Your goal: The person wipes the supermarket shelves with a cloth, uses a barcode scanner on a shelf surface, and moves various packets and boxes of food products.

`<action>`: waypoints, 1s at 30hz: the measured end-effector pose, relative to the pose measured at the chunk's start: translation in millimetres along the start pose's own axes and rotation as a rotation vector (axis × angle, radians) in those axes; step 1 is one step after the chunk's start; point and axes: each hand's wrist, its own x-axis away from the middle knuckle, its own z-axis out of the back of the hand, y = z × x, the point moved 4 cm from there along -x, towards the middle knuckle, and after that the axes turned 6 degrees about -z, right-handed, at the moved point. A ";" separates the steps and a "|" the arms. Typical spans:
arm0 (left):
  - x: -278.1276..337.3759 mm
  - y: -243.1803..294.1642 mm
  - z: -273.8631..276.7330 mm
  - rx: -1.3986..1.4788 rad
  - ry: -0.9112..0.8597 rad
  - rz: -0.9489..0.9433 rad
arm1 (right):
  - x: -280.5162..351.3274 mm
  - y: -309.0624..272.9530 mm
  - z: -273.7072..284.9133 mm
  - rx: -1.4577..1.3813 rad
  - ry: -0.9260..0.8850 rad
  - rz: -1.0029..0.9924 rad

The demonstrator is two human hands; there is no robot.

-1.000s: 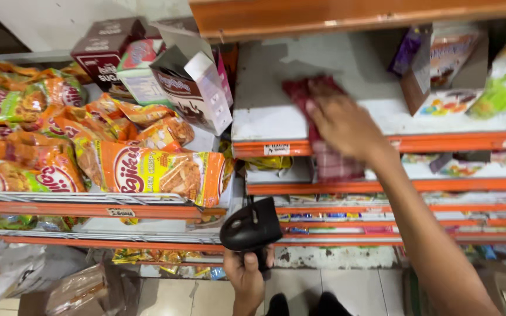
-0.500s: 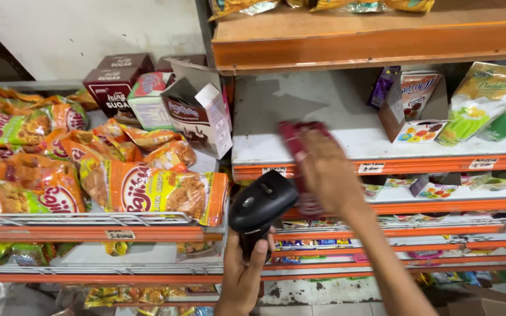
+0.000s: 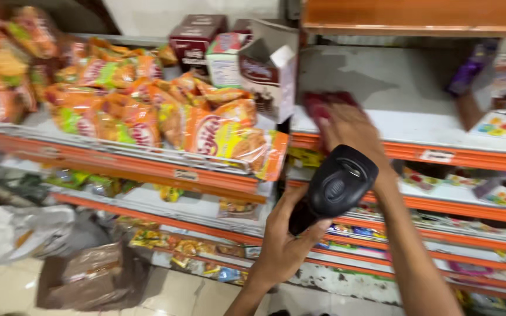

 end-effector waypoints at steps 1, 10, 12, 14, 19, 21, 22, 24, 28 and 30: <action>0.0 8.4 12.0 -0.022 0.009 0.001 | 14.3 -2.4 8.7 0.031 0.047 0.065; -62.2 84.2 123.4 -0.801 -0.008 -0.263 | 34.9 81.2 39.9 0.152 -0.004 -0.293; -71.8 94.2 119.0 -0.801 -0.017 -0.344 | 24.7 81.0 29.2 0.210 0.074 -0.229; -78.9 90.1 93.5 -0.839 -0.144 -0.372 | 22.9 69.8 12.8 0.227 0.080 -0.213; -64.4 53.6 -2.8 -0.581 -0.347 -0.354 | 58.9 -0.2 2.3 0.044 0.440 0.037; -54.7 30.3 -33.2 -0.454 -0.432 -0.377 | 66.1 1.0 8.3 0.101 0.409 0.027; -50.0 17.1 -41.5 -0.432 -0.418 -0.341 | 70.0 9.4 17.0 0.146 0.408 0.004; -38.7 -7.6 -50.1 -0.371 -0.368 -0.282 | 73.2 35.2 35.7 0.114 0.508 -0.164; -26.4 -55.6 -47.9 -0.229 -0.204 -0.127 | 57.8 53.2 39.3 0.220 0.537 -0.340; -31.9 -64.5 -42.8 -0.211 -0.131 -0.182 | 38.1 40.6 26.4 0.174 0.384 -0.398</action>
